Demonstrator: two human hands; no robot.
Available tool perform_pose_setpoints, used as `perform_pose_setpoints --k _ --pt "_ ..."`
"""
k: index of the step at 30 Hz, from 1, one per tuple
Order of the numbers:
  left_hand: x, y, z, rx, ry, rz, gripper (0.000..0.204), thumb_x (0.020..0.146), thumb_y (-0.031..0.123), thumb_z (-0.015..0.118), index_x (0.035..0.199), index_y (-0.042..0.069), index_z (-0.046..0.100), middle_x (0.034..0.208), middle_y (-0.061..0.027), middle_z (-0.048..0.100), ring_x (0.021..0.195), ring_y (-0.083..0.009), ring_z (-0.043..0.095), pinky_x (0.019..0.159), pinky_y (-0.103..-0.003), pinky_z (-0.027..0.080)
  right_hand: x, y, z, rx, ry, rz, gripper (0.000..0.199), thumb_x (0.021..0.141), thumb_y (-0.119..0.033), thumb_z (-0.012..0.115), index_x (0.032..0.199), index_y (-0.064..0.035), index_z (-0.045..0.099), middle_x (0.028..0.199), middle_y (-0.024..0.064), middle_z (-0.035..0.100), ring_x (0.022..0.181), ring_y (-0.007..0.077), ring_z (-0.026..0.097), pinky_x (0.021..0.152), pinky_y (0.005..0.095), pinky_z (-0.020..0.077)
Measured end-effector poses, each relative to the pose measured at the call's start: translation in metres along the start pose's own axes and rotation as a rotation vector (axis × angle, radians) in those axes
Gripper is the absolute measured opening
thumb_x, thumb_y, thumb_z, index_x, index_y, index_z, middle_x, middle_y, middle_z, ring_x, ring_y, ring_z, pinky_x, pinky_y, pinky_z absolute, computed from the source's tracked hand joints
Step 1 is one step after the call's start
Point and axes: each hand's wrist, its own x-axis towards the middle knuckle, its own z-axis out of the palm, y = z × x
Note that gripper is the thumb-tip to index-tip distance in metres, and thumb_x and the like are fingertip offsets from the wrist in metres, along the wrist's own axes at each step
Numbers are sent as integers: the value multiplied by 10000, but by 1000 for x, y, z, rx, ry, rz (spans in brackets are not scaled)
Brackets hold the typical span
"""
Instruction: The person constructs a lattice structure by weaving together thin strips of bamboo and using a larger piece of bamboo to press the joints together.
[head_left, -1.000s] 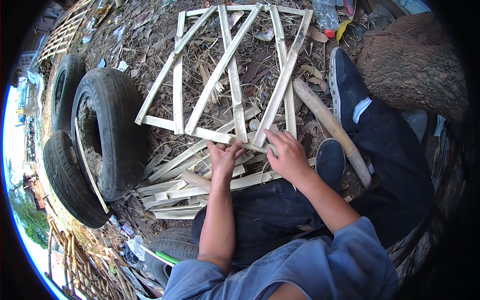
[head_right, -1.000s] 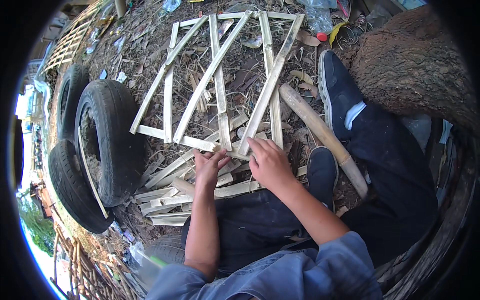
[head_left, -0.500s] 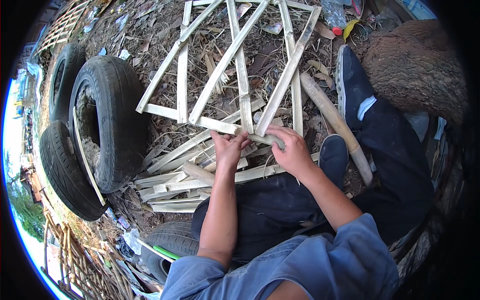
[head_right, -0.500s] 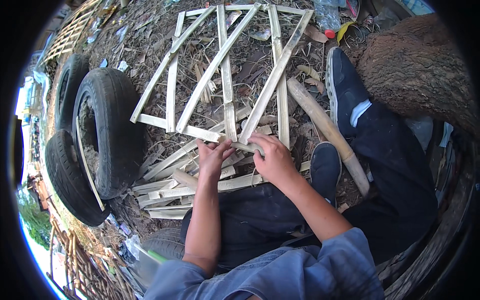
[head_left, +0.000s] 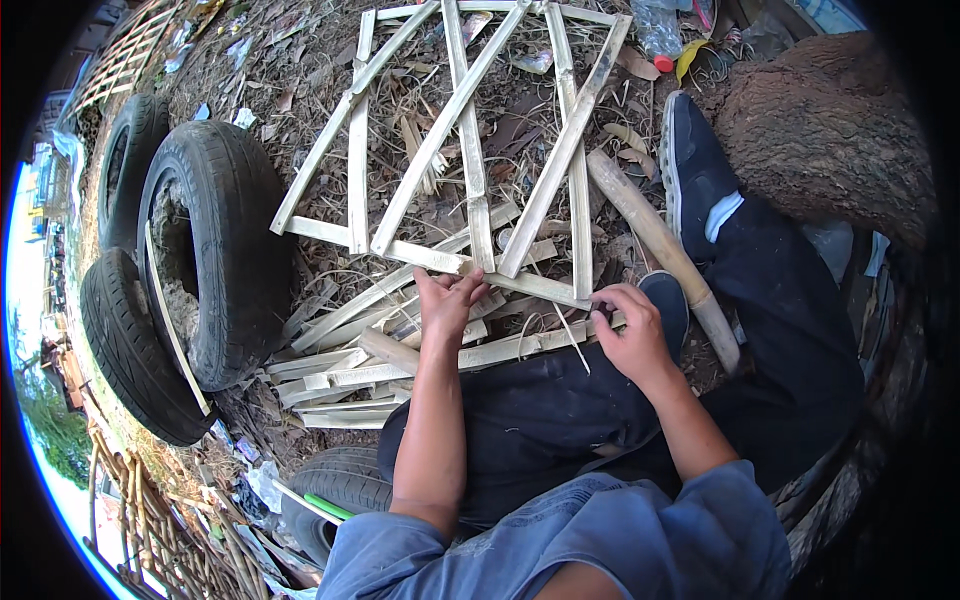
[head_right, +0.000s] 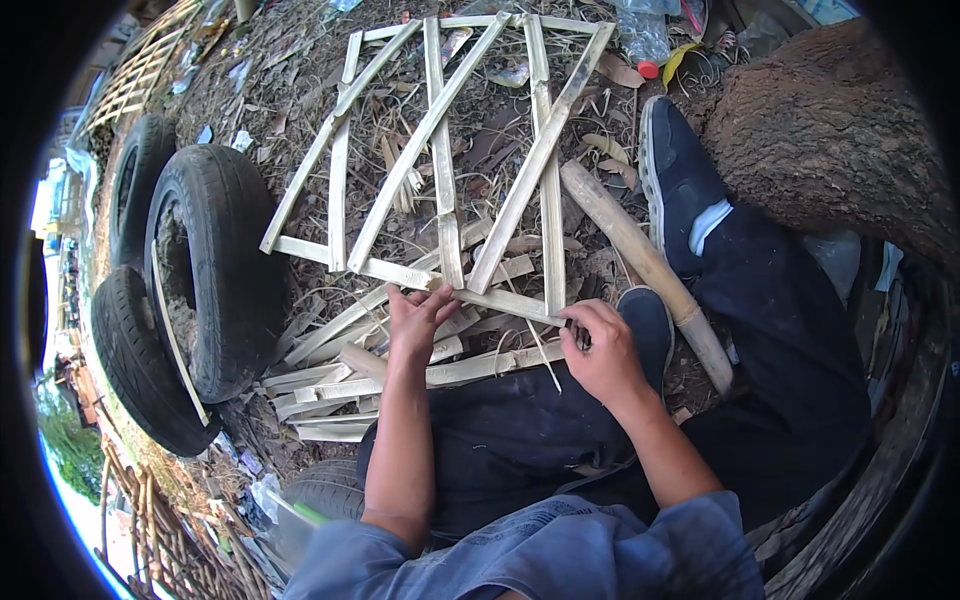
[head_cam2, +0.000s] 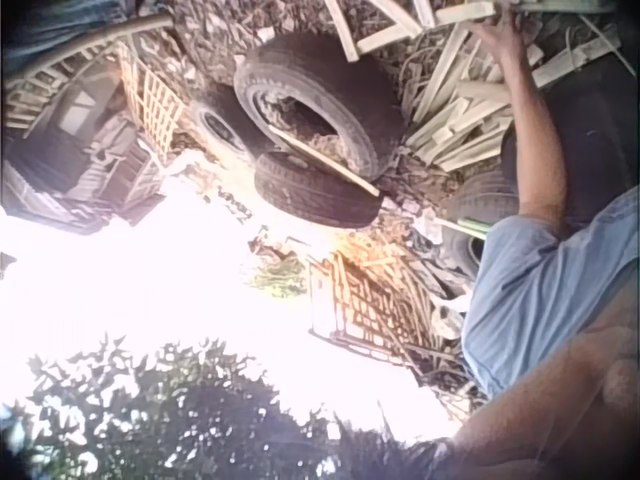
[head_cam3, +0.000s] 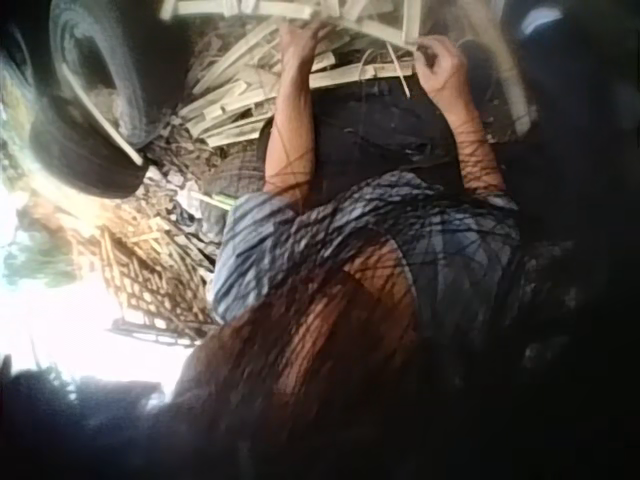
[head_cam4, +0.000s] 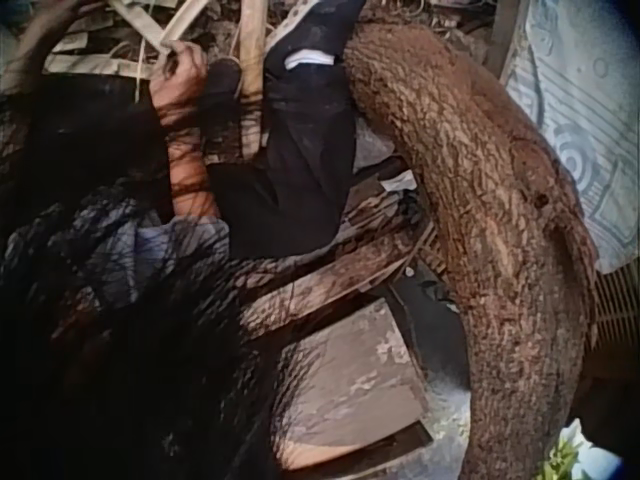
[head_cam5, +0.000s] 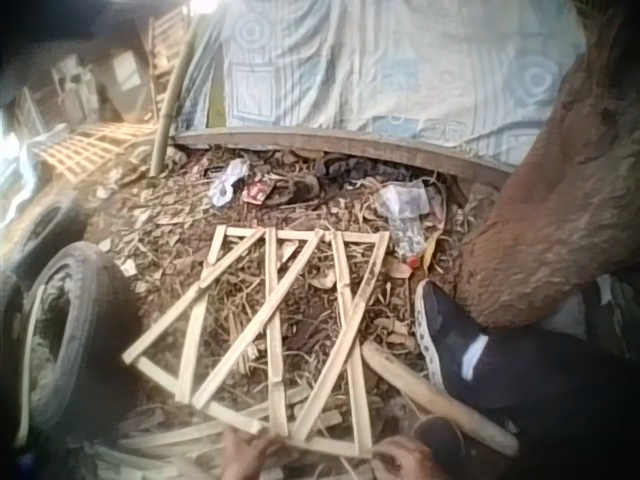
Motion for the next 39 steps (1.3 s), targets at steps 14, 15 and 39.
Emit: perform_pose_setpoints --k 14,15,39 --pt "35 -8 1 -19 85 79 863 885 -73 654 1499 8 53 1022 -189 609 932 -251 668 794 -350 629 -1 15 4 -32 -46 63 184 803 -41 682 986 -22 668 897 134 651 783 290 630 739 387 512" --pt "36 -8 2 -14 63 65 851 886 -73 653 1496 8 66 1024 -195 608 930 -253 669 794 -347 629 -1 16 5 -37 -50 63 184 803 -41 682 986 -22 668 897 134 651 783 290 630 739 387 512" --pt "29 28 -40 824 56 3 406 890 155 706 1251 -13 624 841 -121 715 717 -177 675 716 -340 531 13 0 20 -252 -342 325 272 843 -270 722 958 -24 712 827 148 707 796 304 700 736 392 546"
